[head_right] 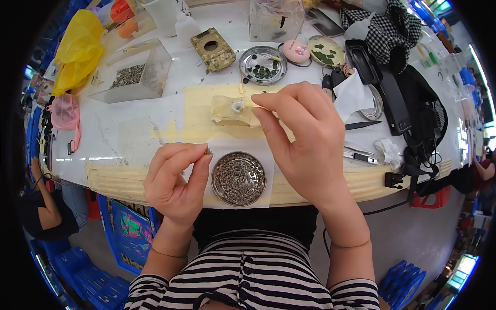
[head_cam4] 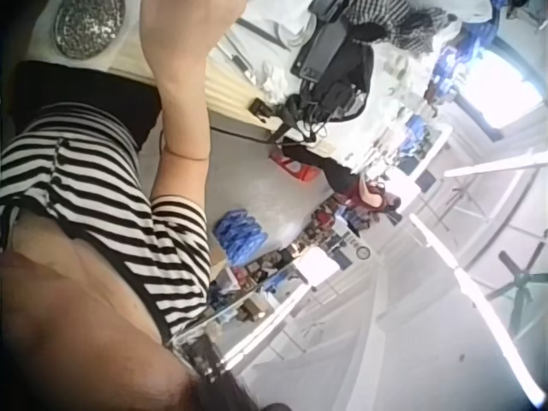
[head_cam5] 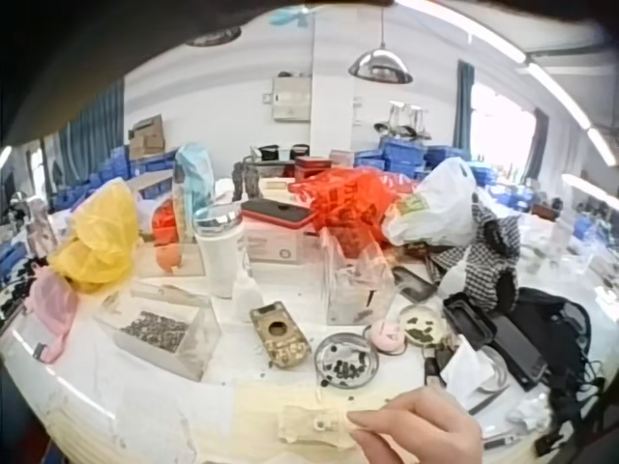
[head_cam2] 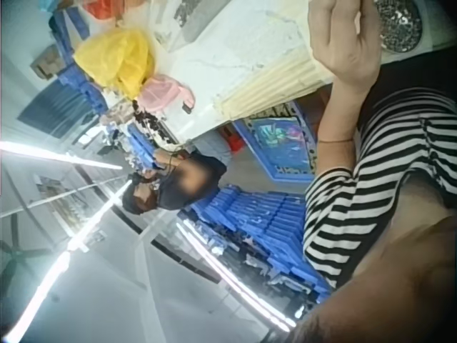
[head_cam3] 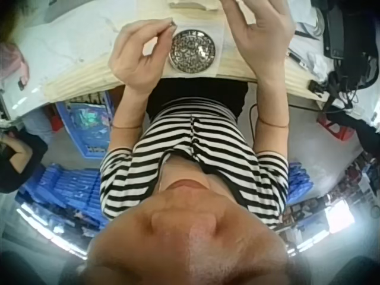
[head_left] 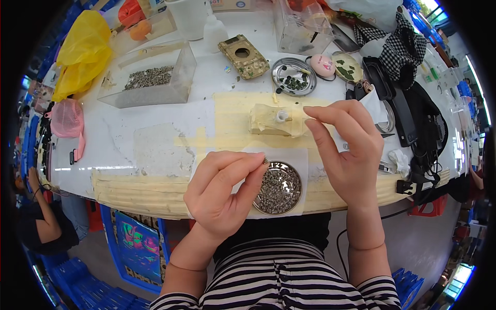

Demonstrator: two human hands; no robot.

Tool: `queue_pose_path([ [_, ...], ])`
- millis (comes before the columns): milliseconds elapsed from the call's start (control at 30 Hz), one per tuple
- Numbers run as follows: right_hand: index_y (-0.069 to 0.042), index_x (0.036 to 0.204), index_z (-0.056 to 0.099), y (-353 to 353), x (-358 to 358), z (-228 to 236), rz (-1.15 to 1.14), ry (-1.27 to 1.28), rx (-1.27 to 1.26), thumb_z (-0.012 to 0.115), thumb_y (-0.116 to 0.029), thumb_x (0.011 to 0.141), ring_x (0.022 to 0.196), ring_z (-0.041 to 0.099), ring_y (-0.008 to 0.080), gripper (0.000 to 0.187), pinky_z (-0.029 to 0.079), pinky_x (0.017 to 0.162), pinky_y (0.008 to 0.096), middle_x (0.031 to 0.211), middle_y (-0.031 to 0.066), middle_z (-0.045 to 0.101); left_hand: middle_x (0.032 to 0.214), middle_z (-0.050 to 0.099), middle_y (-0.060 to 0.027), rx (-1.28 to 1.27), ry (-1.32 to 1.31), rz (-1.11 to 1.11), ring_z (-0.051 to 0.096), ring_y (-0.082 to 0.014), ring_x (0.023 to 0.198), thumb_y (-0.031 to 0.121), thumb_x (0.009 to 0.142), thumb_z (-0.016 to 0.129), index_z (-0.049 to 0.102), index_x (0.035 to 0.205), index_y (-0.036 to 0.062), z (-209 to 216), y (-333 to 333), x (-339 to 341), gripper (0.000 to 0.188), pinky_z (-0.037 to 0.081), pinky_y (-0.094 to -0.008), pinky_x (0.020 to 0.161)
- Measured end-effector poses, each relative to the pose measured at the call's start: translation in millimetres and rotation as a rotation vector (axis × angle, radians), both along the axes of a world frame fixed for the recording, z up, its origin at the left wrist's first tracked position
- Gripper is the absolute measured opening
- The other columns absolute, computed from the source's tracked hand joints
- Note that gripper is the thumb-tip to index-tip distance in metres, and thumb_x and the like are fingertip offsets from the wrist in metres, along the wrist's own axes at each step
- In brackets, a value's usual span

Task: Assembling small plastic parts for a model tank at a workbench.

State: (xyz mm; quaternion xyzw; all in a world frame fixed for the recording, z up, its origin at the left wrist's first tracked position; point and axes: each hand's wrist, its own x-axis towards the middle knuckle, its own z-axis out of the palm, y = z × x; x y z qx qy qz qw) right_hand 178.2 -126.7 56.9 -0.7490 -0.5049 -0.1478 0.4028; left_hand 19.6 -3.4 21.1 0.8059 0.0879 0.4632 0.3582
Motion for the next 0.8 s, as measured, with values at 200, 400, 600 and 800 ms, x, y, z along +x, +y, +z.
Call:
queue_pose_path([
  [200, -0.003, 0.092, 0.072, 12.6, -1.6, -4.1, 0.016, 0.019, -0.094, 0.078, -0.002, 0.075, 0.077, 0.057, 0.0219, 0.018, 0.045, 0.068, 0.0314, 0.081, 0.0070, 0.060, 0.089, 0.069, -0.0107, -0.073, 0.019, -0.005, 0.067, -0.0206, 0.076, -0.008, 0.074, 0.079, 0.073, 0.098, -0.0007, -4.0, 0.5, -1.7, 0.026, 0.054, -0.0279, 0.066],
  [400, -0.003, 0.090, 0.071, 6.7, -2.9, 0.4, -0.010, -0.037, 0.085, 0.078, 0.000, 0.074, 0.071, 0.057, 0.0210, 0.018, 0.046, 0.063, 0.0310, 0.080, 0.0061, 0.061, 0.089, 0.069, -0.0116, -0.152, 0.020, -0.034, 0.067, -0.0204, 0.076, -0.008, 0.074, 0.079, 0.072, 0.098, -0.0014, -5.0, 1.9, -3.8, 0.025, 0.054, -0.0273, 0.066],
  [600, 0.004, 0.096, 0.066, -4.4, -23.2, 2.9, 0.219, 0.540, 0.253, 0.069, 0.001, 0.088, 0.075, 0.061, 0.0120, 0.010, 0.050, 0.067, 0.0242, 0.088, 0.0074, 0.065, 0.089, 0.069, -0.0107, -0.083, 0.011, -0.018, 0.067, -0.0205, 0.076, -0.009, 0.073, 0.079, 0.072, 0.097, -0.0012, -3.6, 2.2, -2.7, 0.026, 0.054, -0.0277, 0.066],
  [800, 0.005, 0.105, 0.053, -1.3, -38.7, -5.1, 0.350, 0.950, 0.284, 0.055, -0.008, 0.101, 0.083, 0.069, 0.0129, 0.013, 0.056, 0.074, 0.0241, 0.090, 0.0080, 0.063, 0.089, 0.069, -0.0099, -0.068, 0.015, -0.016, 0.066, -0.0202, 0.075, -0.008, 0.073, 0.079, 0.073, 0.097, -0.0006, -3.7, 2.2, -0.6, 0.026, 0.053, -0.0278, 0.065],
])
